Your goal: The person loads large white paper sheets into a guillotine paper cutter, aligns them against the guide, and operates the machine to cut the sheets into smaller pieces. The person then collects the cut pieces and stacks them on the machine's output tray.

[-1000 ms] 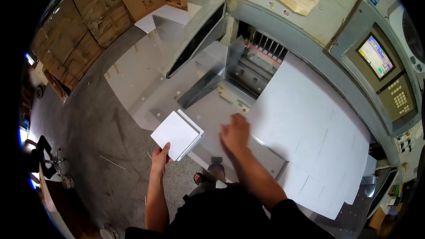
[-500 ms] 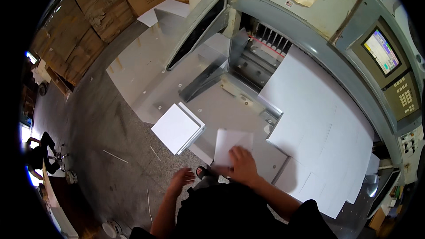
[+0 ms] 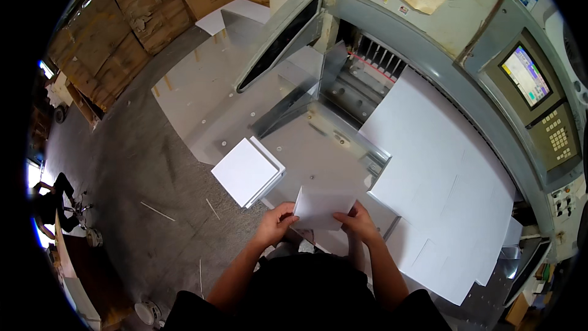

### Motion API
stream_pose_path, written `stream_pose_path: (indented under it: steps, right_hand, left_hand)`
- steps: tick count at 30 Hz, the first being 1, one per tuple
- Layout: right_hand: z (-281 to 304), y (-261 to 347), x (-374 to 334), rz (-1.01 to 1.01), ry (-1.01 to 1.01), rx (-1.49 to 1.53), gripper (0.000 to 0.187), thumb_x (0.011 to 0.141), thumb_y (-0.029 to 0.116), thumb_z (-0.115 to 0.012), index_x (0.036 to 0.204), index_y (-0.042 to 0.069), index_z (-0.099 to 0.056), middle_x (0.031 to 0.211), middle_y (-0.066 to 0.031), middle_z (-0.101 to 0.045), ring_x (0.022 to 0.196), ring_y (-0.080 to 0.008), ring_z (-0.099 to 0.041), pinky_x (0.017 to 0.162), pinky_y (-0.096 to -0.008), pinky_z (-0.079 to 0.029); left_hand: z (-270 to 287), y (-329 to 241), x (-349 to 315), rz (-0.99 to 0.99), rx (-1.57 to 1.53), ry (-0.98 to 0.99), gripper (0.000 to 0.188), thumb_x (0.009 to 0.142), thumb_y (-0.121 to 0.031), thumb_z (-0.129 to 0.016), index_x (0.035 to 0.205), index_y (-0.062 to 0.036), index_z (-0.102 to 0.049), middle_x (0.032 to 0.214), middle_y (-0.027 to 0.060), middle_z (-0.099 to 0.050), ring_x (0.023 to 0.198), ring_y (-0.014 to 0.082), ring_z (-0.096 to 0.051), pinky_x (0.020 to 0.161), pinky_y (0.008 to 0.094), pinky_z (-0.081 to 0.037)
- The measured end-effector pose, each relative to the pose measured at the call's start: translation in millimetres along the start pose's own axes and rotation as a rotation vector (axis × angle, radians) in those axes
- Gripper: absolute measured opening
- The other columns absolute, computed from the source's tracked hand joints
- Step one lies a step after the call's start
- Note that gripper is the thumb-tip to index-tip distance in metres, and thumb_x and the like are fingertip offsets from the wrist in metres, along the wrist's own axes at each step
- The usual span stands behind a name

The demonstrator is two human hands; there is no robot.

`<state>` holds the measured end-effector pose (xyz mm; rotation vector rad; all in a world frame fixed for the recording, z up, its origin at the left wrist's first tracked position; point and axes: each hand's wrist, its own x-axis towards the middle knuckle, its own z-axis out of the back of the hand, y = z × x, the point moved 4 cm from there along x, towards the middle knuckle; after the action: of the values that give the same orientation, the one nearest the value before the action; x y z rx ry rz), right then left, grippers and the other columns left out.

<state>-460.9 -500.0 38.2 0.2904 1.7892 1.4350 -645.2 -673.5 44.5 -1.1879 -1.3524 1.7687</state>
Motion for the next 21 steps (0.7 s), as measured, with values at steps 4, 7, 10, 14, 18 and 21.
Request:
stream_pose_path:
  steps: [4,7,10,14,18,21]
  right_hand:
    - [-3.4,23.9,-17.2,-0.036,0.002,-0.094,0.030,0.079,0.014,-0.077,0.103,0.000,-0.064,0.078,-0.0021,-0.065,0.068,-0.0095,-0.057,0.064,-0.0236,-0.047]
    - [-8.9,28.3,-24.1,0.207,-0.109,-0.113,0.029,0.080,0.013,-0.076,0.102,0.001,-0.063,0.083,-0.0048,-0.066,0.072,-0.0118,-0.059,0.064,-0.0265,-0.048]
    - [-14.5,14.5,-16.8,0.351,-0.148,-0.253,0.029,0.080,0.013,-0.077,0.102,0.001,-0.061,0.086,-0.0079,-0.066,0.073,-0.0163,-0.062,0.064,-0.0296,-0.050]
    - [-17.6,4.9,-14.5,0.465,-0.240,-0.531,0.033,0.079,0.015,-0.077,0.103,0.002,-0.060,0.088,-0.0123,-0.064,0.073,-0.0249,-0.063,0.066,-0.0330,-0.051]
    - [-33.6,39.7,0.2,0.534,-0.146,-0.657,0.037,0.078,0.024,-0.076,0.104,0.002,-0.060,0.087,-0.0152,-0.063,0.077,-0.0317,-0.063,0.071,-0.0375,-0.051]
    - [-64.0,87.3,33.8,0.676,0.083,-0.863,0.040,0.078,0.030,-0.073,0.103,0.002,-0.061,0.089,-0.0166,-0.064,0.084,-0.0334,-0.063,0.074,-0.0400,-0.050]
  left_hand:
    - [3.6,-16.0,20.5,-0.158,0.207,0.015,0.031,0.086,-0.003,-0.062,0.117,-0.0090,-0.057,0.096,0.0159,-0.066,0.084,0.0258,-0.066,0.076,0.0330,-0.051]
    - [0.5,-13.5,26.2,-0.226,0.336,0.020,0.033,0.089,-0.008,-0.060,0.121,-0.0098,-0.053,0.093,0.0154,-0.065,0.081,0.0302,-0.065,0.073,0.0360,-0.051]
    - [-1.2,11.1,28.3,-0.158,0.521,-0.008,0.029,0.093,-0.014,-0.056,0.121,-0.0075,-0.049,0.086,0.0129,-0.064,0.077,0.0276,-0.065,0.071,0.0363,-0.051]
    - [-10.1,6.5,22.0,-0.144,0.678,-0.043,0.032,0.092,-0.023,-0.056,0.116,-0.0033,-0.048,0.107,0.0198,-0.060,0.100,0.0403,-0.058,0.083,0.0479,-0.047]
    - [16.9,-18.0,2.6,-0.107,0.680,-0.188,0.035,0.089,-0.026,-0.061,0.112,-0.0011,-0.051,0.101,0.0199,-0.060,0.093,0.0409,-0.059,0.080,0.0468,-0.048]
    - [53.9,-57.7,-22.4,-0.371,0.431,-0.441,0.032,0.084,-0.016,-0.069,0.109,-0.0006,-0.056,0.095,0.0193,-0.062,0.089,0.0377,-0.062,0.076,0.0431,-0.050]
